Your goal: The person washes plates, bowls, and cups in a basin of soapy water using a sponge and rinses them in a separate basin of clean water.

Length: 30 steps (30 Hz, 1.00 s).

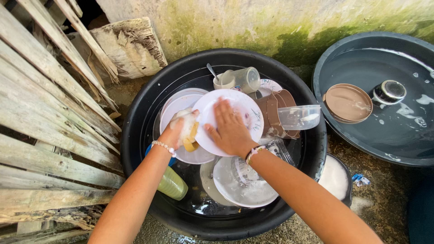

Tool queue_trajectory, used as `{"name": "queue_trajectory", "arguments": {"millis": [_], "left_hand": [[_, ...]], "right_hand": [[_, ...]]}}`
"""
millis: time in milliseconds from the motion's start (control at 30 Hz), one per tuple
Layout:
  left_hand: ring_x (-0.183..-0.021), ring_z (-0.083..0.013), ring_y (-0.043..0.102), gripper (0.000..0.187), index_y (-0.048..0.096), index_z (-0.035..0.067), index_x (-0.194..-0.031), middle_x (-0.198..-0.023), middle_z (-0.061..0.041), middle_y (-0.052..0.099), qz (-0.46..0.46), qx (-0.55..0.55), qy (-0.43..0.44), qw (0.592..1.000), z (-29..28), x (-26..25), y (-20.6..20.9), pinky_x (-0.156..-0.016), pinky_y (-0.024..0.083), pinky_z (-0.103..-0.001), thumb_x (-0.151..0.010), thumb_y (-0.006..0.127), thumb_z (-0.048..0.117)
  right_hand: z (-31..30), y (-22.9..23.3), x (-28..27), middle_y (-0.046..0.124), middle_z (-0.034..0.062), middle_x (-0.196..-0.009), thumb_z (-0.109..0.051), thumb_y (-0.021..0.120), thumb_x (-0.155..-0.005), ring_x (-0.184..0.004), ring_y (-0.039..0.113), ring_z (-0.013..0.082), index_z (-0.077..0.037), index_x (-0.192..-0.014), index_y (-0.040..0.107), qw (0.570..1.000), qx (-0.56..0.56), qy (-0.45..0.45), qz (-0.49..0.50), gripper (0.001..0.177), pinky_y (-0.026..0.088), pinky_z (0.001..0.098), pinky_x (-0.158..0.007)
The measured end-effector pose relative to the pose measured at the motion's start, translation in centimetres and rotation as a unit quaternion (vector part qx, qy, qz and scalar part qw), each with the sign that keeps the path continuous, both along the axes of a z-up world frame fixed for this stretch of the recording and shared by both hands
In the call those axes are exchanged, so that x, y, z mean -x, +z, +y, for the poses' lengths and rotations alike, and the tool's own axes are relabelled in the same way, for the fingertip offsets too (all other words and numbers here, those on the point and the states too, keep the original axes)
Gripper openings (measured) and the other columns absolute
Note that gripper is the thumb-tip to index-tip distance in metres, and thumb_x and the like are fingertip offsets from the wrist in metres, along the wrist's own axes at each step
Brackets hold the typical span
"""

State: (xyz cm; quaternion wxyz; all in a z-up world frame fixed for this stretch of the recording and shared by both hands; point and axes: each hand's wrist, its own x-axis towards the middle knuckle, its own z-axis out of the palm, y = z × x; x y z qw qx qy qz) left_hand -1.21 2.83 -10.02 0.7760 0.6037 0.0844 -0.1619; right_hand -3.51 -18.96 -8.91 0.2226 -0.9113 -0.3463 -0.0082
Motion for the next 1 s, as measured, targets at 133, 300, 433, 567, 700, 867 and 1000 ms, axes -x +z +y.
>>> {"name": "queue_trajectory", "arguments": {"millis": [133,300,433,567,700,867,1000], "left_hand": [[-0.063,-0.0110,0.060,0.021,0.067,0.008,-0.105,-0.078,0.000,0.061,0.005,-0.009,0.027,1.000,-0.6,0.1,0.3,-0.053,0.048,-0.027,-0.095,0.070,0.026],[-0.062,-0.0122,0.059,0.020,0.068,0.009,-0.104,-0.077,0.000,0.061,-0.006,-0.017,0.017,1.000,-0.1,0.5,1.2,-0.051,0.047,-0.030,-0.094,0.068,0.026],[-0.067,-0.0141,0.064,0.021,0.068,0.005,-0.104,-0.082,-0.004,0.066,-0.035,0.002,0.061,0.998,-0.5,0.8,1.2,-0.057,0.052,-0.030,-0.095,0.067,0.024],[-0.067,-0.0144,0.063,0.022,0.070,0.005,-0.106,-0.083,-0.004,0.066,-0.008,0.000,0.158,0.987,-1.0,0.1,1.4,-0.058,0.051,-0.031,-0.096,0.069,0.025],[-0.068,-0.0130,0.059,0.031,0.076,0.000,-0.111,-0.083,-0.008,0.068,-0.122,-0.185,0.182,0.958,-0.5,-0.1,4.2,-0.059,0.048,-0.029,-0.098,0.069,0.027],[-0.082,-0.0090,0.063,0.037,0.069,0.004,-0.131,-0.094,-0.007,0.075,-0.342,-0.323,0.088,0.878,-1.3,1.4,9.3,-0.077,0.053,-0.026,-0.101,0.063,0.025],[-0.076,-0.0118,0.061,0.039,0.069,0.007,-0.131,-0.090,-0.008,0.073,-0.270,-0.310,0.087,0.908,-2.1,1.9,12.0,-0.073,0.053,-0.028,-0.099,0.061,0.028]], "right_hand": [[0.8,-0.6,-0.1,0.010,0.0252,-0.168,-0.048,0.033,-0.107,-0.156,0.010,0.0388,0.004,-0.159,0.016,0.997,-0.050,-0.049,-0.035,0.076,0.012,0.0564,-0.121],[-0.7,-1.0,-0.6,0.010,0.0201,-0.170,-0.046,0.031,-0.106,-0.157,0.011,0.0361,-0.002,-0.162,0.017,0.992,-0.104,0.058,0.042,0.073,0.013,0.0549,-0.124],[-2.5,-1.7,-1.3,0.015,0.0202,-0.167,-0.048,0.034,-0.103,-0.156,0.012,0.0375,0.002,-0.157,0.024,0.990,0.028,-0.122,-0.059,0.074,0.010,0.0550,-0.122],[-2.0,-2.1,-0.1,0.018,0.0290,-0.165,-0.048,0.036,-0.106,-0.154,0.014,0.0427,0.009,-0.153,0.029,0.973,0.065,-0.186,-0.120,0.074,0.013,0.0553,-0.122],[-1.8,-1.7,3.1,0.022,0.0290,-0.162,-0.042,0.037,-0.109,-0.154,0.017,0.0416,0.010,-0.156,0.026,0.997,0.005,-0.078,-0.012,0.071,0.017,0.0563,-0.122],[-2.4,-1.9,5.0,0.035,0.0361,-0.156,-0.031,0.060,-0.083,-0.140,0.034,0.0485,0.014,-0.147,0.031,0.978,0.063,-0.133,-0.152,0.084,0.032,0.0505,-0.108],[-3.1,-2.3,2.6,0.057,0.0294,-0.140,-0.032,0.057,-0.101,-0.131,0.056,0.0377,0.009,-0.148,0.044,0.941,-0.275,-0.166,0.111,0.064,0.045,0.0490,-0.112]]}}
